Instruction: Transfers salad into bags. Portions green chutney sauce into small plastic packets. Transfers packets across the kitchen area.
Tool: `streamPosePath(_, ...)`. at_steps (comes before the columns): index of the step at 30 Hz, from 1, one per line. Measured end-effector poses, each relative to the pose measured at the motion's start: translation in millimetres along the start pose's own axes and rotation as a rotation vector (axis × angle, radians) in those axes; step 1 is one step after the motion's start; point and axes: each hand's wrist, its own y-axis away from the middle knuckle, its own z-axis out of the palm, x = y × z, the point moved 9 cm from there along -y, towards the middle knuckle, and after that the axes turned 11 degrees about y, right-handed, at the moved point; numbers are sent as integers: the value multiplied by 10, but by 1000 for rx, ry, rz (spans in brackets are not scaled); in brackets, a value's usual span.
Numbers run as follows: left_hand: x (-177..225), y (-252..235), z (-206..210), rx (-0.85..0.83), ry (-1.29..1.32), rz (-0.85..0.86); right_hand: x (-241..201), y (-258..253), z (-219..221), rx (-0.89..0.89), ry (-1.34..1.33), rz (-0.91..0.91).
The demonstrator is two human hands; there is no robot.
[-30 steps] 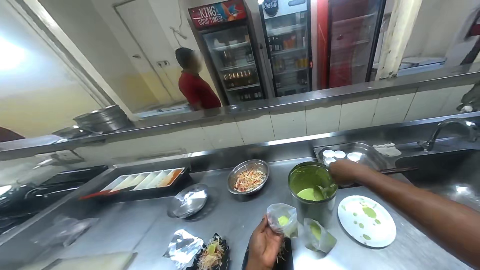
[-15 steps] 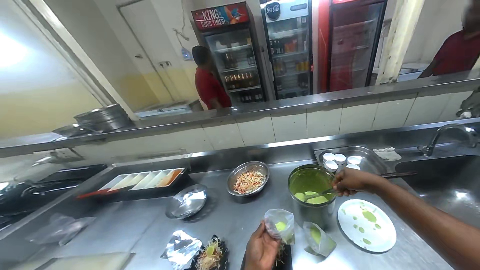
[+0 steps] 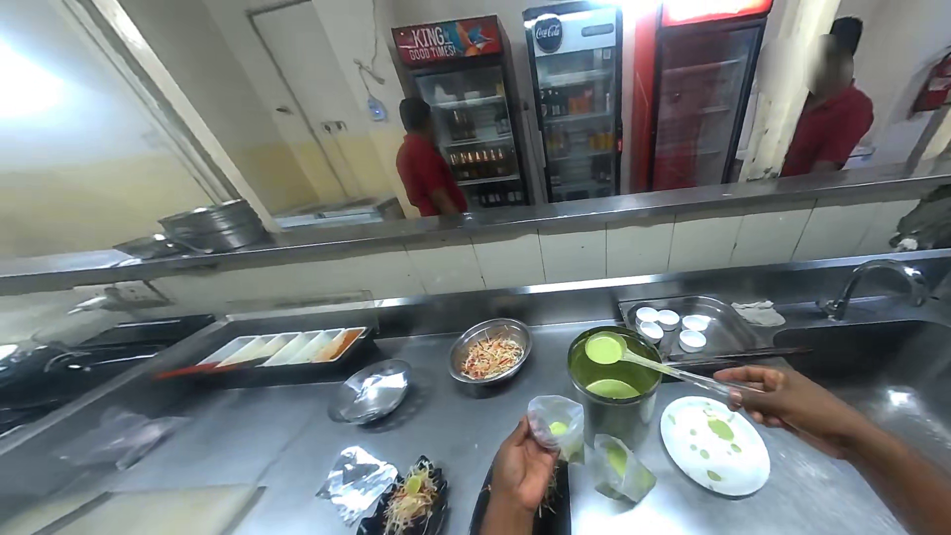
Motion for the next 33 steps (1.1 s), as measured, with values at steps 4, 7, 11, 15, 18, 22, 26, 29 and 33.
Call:
streamPosePath(4, -18, -9, 31, 11, 1, 1, -222, 281, 21, 41, 76, -73)
streamPosePath(7, -34, -32, 42, 24, 0, 1, -369, 445, 113, 29, 165, -137)
streamPosePath(11, -53, -28, 77, 44, 9, 8, -489, 584, 293, 49, 420, -376)
streamPosePath(15, -64, -20, 91, 26, 11, 0, -624, 783, 460, 282, 774, -821)
streamPosePath(18, -76, -22, 63, 36, 13, -10, -698, 932, 493, 465, 903, -1054)
streamPosePath(22, -68, -36, 20, 53, -9, 7, -675, 1015, 455, 482, 911, -1130)
streamPosePath(26, -62, -54, 25, 41, -9, 4, -528, 975, 501, 403, 840, -1075)
streamPosePath(29, -60, -69, 37, 11, 6, -2, -334, 760, 418, 227, 562, -739)
streamPosePath(33, -57, -53, 54, -65, 24, -14, -127, 451, 233, 71, 77, -234)
